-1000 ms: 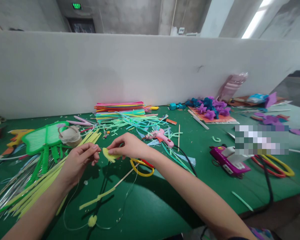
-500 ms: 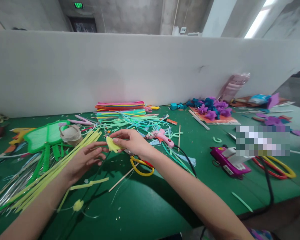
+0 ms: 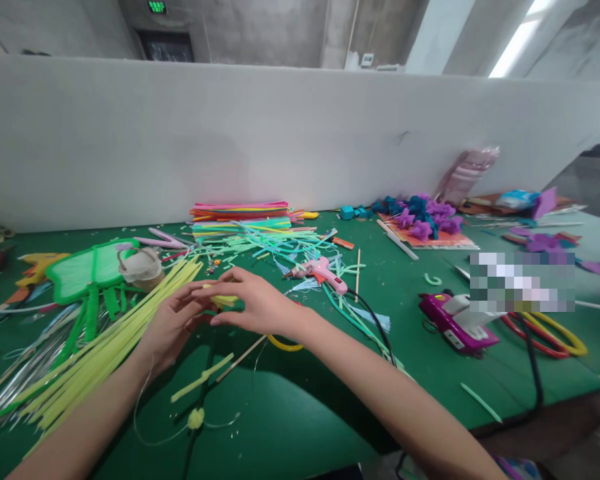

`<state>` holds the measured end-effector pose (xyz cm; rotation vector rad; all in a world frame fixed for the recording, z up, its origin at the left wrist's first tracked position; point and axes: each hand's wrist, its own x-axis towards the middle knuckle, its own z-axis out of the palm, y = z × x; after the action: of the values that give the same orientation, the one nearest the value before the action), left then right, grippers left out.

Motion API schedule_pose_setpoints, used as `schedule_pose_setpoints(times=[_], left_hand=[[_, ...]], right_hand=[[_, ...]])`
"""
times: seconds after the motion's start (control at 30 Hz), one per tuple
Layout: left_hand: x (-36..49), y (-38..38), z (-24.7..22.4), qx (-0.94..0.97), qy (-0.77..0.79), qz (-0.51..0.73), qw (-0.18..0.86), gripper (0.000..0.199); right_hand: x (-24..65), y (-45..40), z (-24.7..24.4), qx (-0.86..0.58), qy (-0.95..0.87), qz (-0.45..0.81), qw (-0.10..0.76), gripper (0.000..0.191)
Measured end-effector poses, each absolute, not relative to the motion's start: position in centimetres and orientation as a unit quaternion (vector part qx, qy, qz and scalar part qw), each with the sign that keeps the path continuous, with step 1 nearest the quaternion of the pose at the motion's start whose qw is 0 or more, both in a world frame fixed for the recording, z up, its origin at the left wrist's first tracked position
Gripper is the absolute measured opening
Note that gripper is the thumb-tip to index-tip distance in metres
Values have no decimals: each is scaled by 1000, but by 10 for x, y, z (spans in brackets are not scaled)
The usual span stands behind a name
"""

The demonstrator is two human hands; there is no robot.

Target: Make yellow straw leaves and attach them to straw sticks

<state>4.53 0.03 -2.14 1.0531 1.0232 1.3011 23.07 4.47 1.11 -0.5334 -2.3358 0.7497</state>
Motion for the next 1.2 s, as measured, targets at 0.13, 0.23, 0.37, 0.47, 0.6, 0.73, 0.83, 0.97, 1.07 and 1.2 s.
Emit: schedule_pose_setpoints(times=[0.13,0.23,0.37,0.47,0.6,0.73,0.83,0.97,1.07,1.2], left_hand=[[46,-1,-19,407,437,558,576,26],[50,-4,-18,403,427,549,594,22],[61,-9,-23,371,370,531,666,25],[67,-11,-28,351,357,506,702,33],[70,-11,-33,350,386,504,689,33],[72,-12,-31,381,388,487,683,27],[74,-16,-29,396,387,470,687,26],[76,-18,-27,399,383,455,698,24],[77,-18,-28,376,387,457,707,24],[77,-16,-30,354,397,459,712,31]], right_hand=[[230,48,2,-205,-904,174,333,30],[231,52,2,-216,-898,154,350,27],[232,54,11,-215,-898,141,357,24],[229,54,17,-217,-907,139,332,21],[224,56,26,-254,-904,183,291,16],[224,64,32,-280,-857,324,288,15],[224,72,30,-279,-807,455,252,21],[222,77,22,-242,-744,585,214,25],[218,77,16,-220,-723,616,223,27],[214,75,17,-243,-744,588,206,40]])
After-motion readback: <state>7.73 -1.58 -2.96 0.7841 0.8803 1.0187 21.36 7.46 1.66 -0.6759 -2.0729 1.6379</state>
